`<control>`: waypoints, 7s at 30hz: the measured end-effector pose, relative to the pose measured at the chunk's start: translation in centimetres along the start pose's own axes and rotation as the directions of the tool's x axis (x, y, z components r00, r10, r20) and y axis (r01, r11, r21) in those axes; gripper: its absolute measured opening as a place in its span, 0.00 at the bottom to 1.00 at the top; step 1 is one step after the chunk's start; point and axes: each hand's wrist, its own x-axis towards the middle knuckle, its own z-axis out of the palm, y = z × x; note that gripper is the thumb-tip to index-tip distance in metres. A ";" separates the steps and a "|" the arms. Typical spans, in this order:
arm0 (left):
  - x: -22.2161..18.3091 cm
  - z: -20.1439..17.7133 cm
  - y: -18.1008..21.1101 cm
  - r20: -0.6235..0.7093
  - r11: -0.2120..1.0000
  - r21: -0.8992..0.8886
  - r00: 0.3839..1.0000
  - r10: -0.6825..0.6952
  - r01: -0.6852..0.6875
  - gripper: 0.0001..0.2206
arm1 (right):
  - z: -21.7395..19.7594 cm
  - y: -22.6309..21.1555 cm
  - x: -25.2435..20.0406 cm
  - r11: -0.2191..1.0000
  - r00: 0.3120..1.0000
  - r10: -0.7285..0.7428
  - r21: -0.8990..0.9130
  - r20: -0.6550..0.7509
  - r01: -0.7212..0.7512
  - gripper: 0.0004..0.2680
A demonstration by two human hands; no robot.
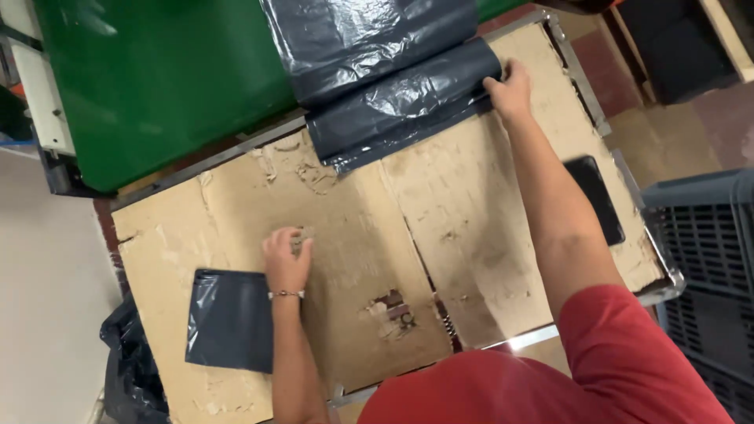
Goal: Folding plastic bags and stacking them on a work surface
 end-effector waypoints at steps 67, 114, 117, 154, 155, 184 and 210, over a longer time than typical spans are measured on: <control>-26.1 -27.3 9.0 0.194 0.559 -0.819 0.853 0.484 -0.131 0.12 | -45.6 -11.2 -44.7 0.925 0.921 0.102 0.305 0.376 -0.226 0.13; 3.1 10.8 4.2 0.680 -0.385 -0.672 0.733 0.018 0.632 0.47 | -13.6 -13.4 -22.5 0.940 0.892 -0.327 0.205 0.314 0.272 0.06; 0.7 11.5 -0.8 0.635 -0.324 -0.750 0.765 -0.106 0.577 0.41 | -14.3 -9.6 -28.2 0.975 0.974 -0.088 0.218 0.210 0.041 0.07; -20.7 2.3 11.6 0.019 0.730 0.152 0.740 0.672 -0.667 0.05 | -7.5 -9.4 -48.6 0.484 0.519 -0.595 -0.243 0.614 0.841 0.29; -21.8 2.2 12.6 0.027 0.729 0.147 0.740 0.672 -0.668 0.05 | -8.0 -8.3 -49.3 0.491 0.523 -0.589 -0.242 0.616 0.837 0.29; -12.3 2.3 22.6 -0.378 0.934 -0.063 0.875 0.303 -0.351 0.11 | -15.2 0.1 -42.7 0.765 0.854 0.304 0.426 0.423 -0.483 0.12; -11.7 -8.1 -27.3 -0.010 0.899 -0.116 0.904 -0.427 0.423 0.14 | 19.5 -25.9 -55.3 0.787 0.699 0.213 0.304 0.682 -0.537 0.08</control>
